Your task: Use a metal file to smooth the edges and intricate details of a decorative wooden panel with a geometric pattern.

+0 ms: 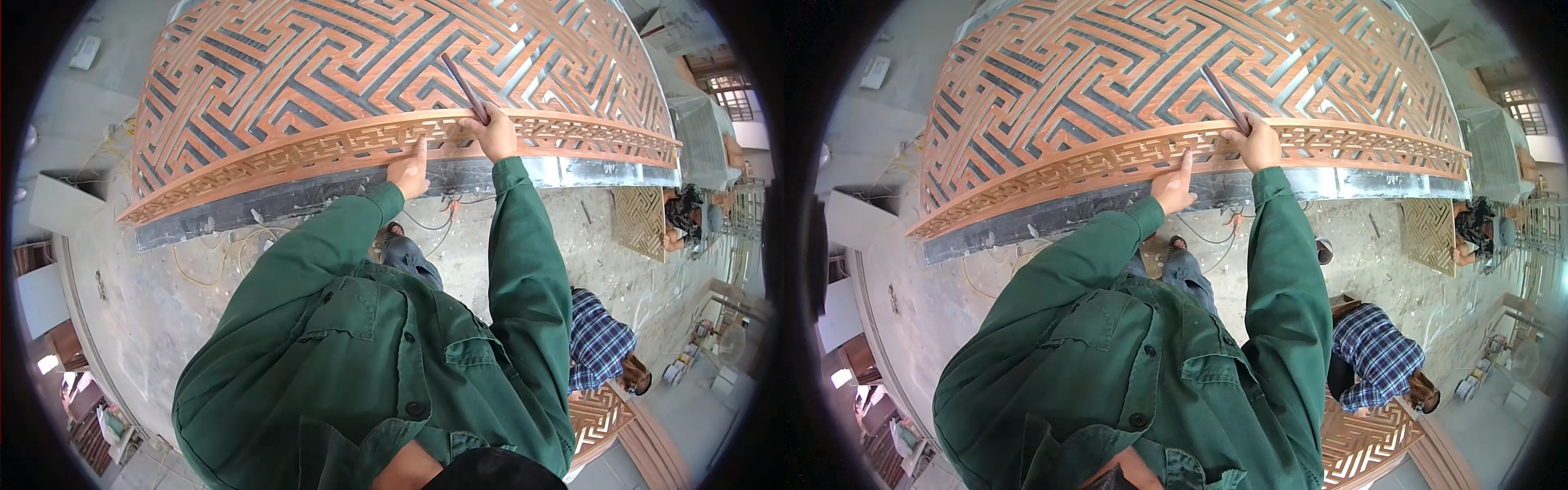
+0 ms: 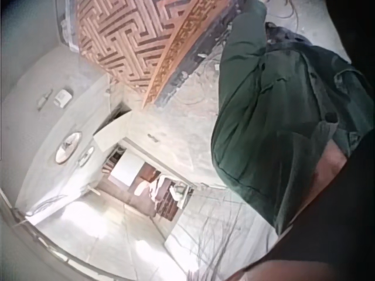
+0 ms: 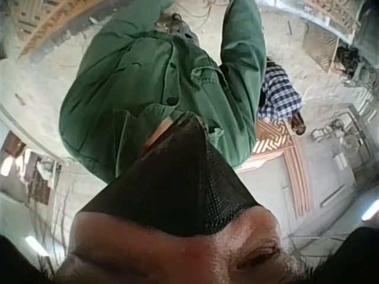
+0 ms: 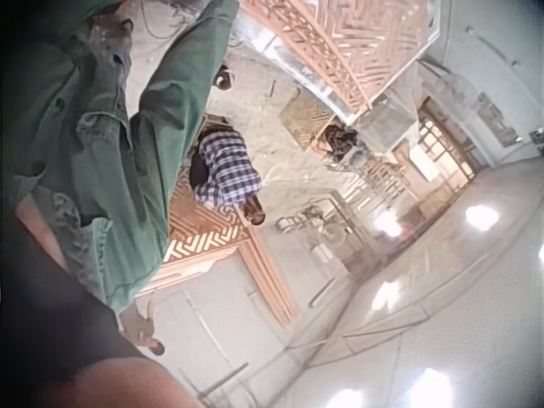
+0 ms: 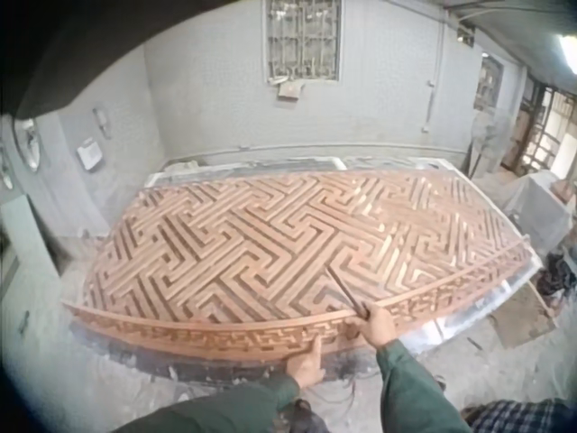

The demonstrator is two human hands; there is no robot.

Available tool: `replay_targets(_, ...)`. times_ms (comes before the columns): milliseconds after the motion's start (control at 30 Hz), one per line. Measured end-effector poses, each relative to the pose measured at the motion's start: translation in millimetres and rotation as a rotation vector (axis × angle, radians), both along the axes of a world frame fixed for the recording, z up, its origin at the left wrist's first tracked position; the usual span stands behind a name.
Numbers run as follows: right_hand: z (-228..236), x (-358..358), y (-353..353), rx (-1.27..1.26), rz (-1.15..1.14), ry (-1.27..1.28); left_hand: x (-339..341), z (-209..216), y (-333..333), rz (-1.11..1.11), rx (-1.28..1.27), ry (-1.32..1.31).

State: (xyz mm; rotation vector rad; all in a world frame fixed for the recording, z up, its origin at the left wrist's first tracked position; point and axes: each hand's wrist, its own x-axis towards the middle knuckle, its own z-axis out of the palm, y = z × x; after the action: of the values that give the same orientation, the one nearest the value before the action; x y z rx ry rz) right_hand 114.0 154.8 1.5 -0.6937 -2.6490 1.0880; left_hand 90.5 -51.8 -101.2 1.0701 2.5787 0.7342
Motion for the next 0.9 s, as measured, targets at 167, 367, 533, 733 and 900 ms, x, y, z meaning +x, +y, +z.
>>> replay_targets(167,-1,3,0,0.002,-0.007,-0.001,-5,17,-16,0.001,-0.224,-0.055)
replay_targets(367,1,4,-3,0.008,-0.007,0.035,-4,11,-15,0.015,-0.273,-0.035)
replay_targets(533,1,4,-3,0.011,-0.023,0.045,-1,18,14,-0.117,-0.200,-0.032)
replay_targets(733,0,6,-6,-0.001,-0.016,0.052,-10,13,-10,-0.024,-0.238,-0.030)
replay_targets(900,-7,4,-1,0.003,-0.010,0.078,-15,44,-37,-0.103,-0.063,0.072)
